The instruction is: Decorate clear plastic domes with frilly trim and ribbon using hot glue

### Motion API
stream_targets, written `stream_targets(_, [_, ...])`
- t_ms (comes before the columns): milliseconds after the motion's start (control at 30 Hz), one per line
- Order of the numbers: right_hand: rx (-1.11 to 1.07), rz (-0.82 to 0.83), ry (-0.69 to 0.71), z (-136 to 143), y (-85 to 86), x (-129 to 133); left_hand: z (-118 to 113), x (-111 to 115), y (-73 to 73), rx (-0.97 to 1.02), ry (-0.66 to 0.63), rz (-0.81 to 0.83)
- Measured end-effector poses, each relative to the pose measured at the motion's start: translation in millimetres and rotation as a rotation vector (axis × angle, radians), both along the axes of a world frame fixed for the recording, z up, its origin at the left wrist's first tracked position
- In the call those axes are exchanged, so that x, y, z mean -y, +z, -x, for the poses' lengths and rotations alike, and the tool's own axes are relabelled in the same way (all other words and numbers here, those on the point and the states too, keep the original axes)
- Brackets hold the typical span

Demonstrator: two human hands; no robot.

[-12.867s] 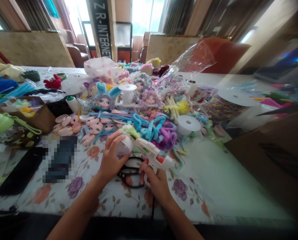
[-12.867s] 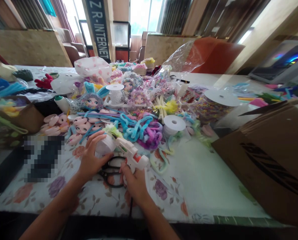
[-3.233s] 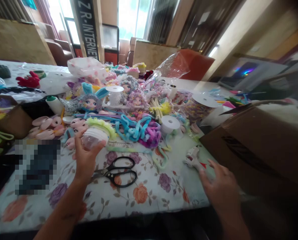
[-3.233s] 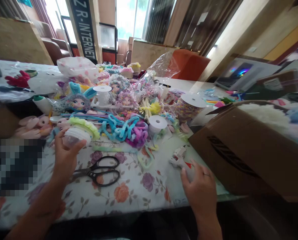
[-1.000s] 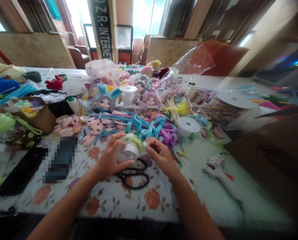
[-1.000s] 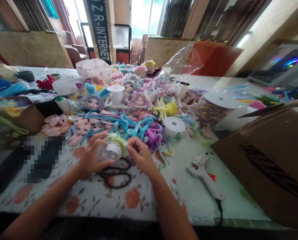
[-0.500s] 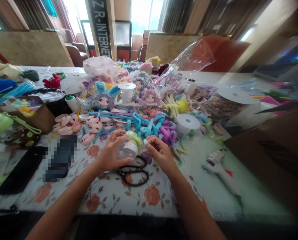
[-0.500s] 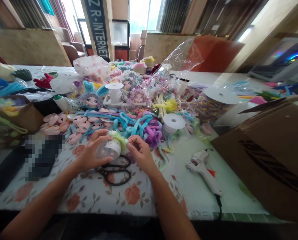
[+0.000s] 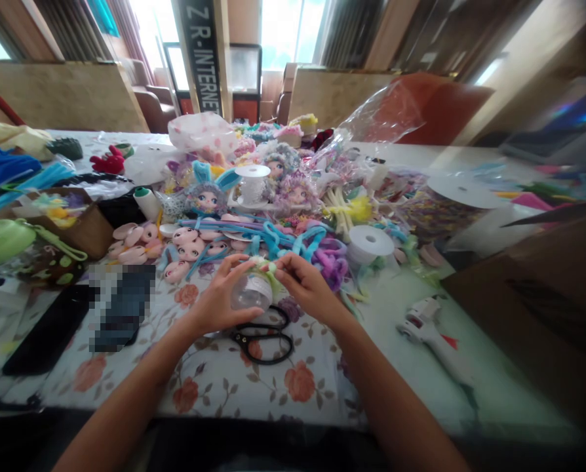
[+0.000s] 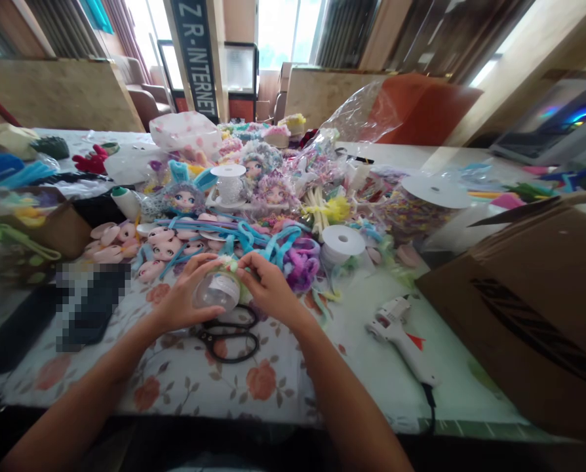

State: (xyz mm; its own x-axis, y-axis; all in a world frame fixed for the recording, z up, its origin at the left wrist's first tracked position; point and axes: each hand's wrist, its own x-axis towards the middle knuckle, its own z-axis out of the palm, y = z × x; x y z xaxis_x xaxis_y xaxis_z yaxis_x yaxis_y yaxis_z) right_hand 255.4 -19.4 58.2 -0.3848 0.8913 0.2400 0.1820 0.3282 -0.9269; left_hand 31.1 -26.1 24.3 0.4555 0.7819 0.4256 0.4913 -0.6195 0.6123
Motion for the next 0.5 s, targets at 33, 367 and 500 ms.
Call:
stream_targets(33, [0.008, -0.006, 0.011, 1.4, 0.3, -2.8, 0.2, -0.2, 0.6, -0.003, -0.003, 0.000])
stream_targets(367, [0.022, 0.026, 0.052, 6.4, 0.1, -18.0, 0.1, 0.4, -9.3, 0.102, 0.036, -0.014])
stream_targets(500, [-0.016, 0.070, 0.046, 8.3, -2.7, -20.0, -0.3, 1.9, -8.5, 0.082, 0.029, -0.012])
